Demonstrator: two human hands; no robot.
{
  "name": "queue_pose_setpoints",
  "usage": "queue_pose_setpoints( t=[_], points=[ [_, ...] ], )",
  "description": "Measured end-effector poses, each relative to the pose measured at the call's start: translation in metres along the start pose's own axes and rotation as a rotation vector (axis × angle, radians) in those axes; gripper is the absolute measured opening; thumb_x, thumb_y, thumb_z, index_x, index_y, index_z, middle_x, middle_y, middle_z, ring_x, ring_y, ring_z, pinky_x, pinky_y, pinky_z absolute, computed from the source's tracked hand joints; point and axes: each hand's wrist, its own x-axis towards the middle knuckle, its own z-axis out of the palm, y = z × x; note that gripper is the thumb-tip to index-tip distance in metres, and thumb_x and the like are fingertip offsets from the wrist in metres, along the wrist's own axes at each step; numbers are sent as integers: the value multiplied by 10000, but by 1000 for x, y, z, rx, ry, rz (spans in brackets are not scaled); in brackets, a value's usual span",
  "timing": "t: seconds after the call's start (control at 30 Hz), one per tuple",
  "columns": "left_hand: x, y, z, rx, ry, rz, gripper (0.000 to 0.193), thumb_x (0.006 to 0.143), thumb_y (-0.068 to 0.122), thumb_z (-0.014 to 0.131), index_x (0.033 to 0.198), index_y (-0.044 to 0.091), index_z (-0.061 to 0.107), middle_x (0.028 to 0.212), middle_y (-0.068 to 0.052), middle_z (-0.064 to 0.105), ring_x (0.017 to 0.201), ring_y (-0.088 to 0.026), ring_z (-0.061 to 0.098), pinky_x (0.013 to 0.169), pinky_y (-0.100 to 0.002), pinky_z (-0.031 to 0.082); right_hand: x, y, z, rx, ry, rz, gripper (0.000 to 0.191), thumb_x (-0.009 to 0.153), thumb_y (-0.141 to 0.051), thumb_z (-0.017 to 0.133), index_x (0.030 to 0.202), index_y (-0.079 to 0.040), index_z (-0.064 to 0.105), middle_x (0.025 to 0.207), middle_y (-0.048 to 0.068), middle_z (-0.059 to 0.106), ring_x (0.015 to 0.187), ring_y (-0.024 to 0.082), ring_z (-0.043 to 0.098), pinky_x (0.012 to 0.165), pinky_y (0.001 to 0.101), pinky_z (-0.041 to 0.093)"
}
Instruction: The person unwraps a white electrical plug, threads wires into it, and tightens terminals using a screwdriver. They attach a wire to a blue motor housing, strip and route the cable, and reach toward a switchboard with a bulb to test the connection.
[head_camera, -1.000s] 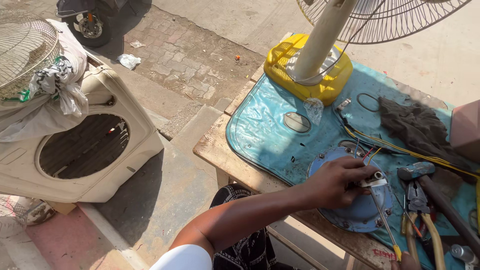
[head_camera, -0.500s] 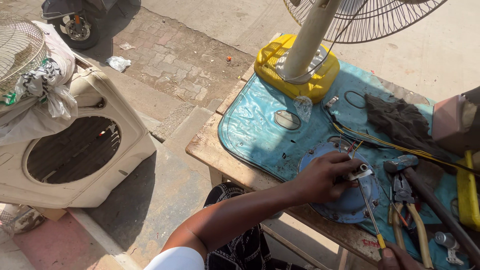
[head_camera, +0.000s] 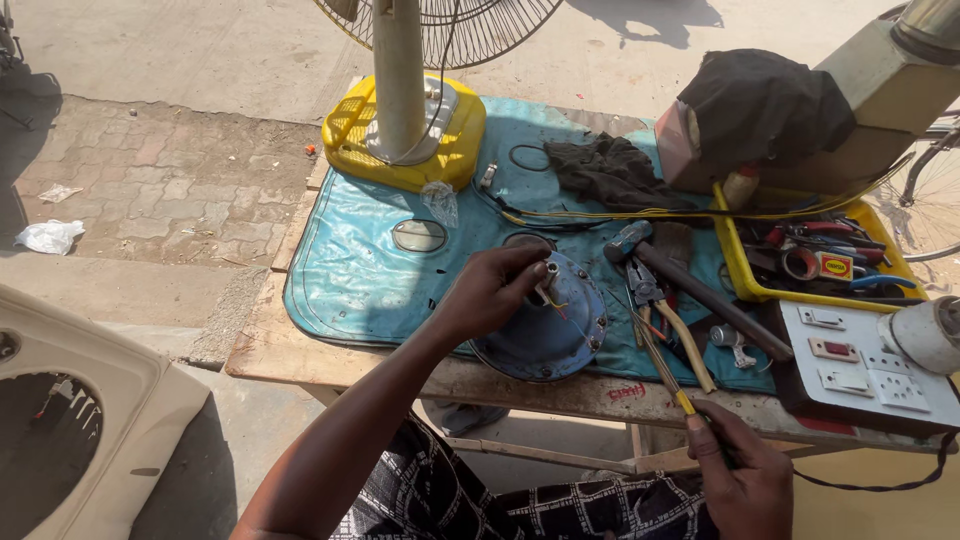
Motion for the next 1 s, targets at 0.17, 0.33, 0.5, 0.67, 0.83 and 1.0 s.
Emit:
queue_pose_setpoints(
  t=[0.17,0.33,0.5,0.67,0.83,1.0],
  points=[
    [9,19,-1,187,-91,117,314,891,185,763,1161,27,733,1020,-131,758,795,-231,767,711,-353,591,1,-10,1,-51,17,7,328,948,-211,703,1227,-45,745,786,130,757,700,140,686,640,302,533],
    [14,16,-3,255,-60,295,305,818,170,827,1077,23,760,1047,-133,763,850,-256,763,732,-377,596,4,-11,-3,-221,-3,-222,344,965,-237,691,1235,-25,720,955,195,757,849,266,758,735,373,560],
    [5,22,5,362,67,252,220,828,198,824,942,20,765,1081,-125,757,789,-344,715,688,-407,552,16,-9,17,-254,-11,-398,340,954,-124,651,1260,23,664,1092,241,723,938,394,726,798,453,568],
    [1,31,11,391,106,287,209,862,197,807,904,4,737,1029,-129,744,830,-374,701,713,-427,534,40,-11,62,-337,-16,-508,340,950,-76,655,1279,8,644,1063,205,668,941,395,667,798,483,537],
    [-8,29,15,367,186,360,257,880,146,788,1095,24,713,1138,-141,715,912,-355,715,769,-420,561,63,-17,94,-480,35,-672,358,903,-51,665,1259,-9,670,1092,169,654,1080,372,594,941,485,497],
    [-26,21,10,273,140,348,419,966,-25,620,1374,71,619,1325,-149,632,1061,-311,691,890,-409,569,60,-18,86,-452,119,-663,279,928,-43,673,1206,-22,691,1139,148,686,1114,352,608,947,512,475]
  ],
)
